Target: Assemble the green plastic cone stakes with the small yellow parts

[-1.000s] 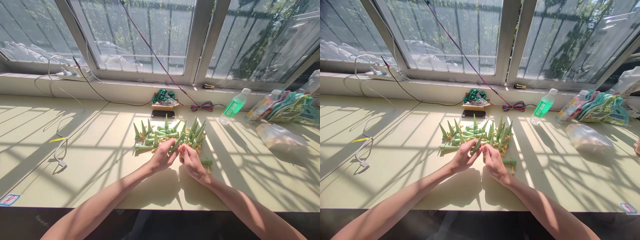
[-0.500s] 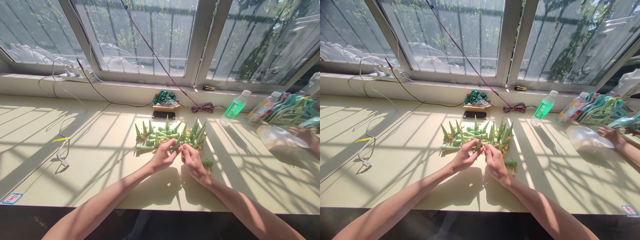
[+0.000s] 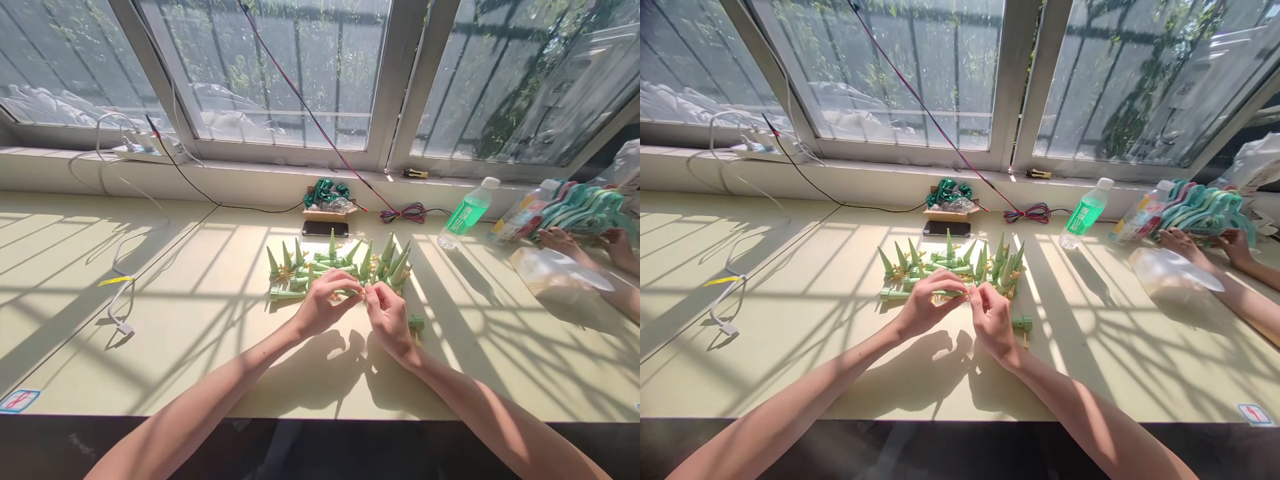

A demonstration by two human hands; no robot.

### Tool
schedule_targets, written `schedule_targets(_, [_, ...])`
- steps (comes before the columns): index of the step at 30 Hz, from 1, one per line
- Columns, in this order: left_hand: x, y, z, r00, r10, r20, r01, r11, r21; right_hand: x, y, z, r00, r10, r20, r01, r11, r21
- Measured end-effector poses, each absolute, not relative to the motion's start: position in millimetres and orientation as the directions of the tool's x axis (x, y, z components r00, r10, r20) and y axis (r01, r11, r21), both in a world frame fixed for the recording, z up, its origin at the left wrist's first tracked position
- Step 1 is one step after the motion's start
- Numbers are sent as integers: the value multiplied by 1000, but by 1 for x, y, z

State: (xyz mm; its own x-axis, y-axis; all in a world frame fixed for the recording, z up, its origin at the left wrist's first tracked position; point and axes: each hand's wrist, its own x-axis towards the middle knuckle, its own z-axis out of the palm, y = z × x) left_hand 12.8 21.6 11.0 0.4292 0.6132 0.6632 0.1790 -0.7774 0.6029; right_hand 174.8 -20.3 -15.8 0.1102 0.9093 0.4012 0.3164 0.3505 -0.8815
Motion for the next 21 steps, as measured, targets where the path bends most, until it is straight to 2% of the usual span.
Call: schedule_targets(21, [14,15,9,445,473,761,158,-877,453,176,-25,-16,61,878,475,387,418,-822])
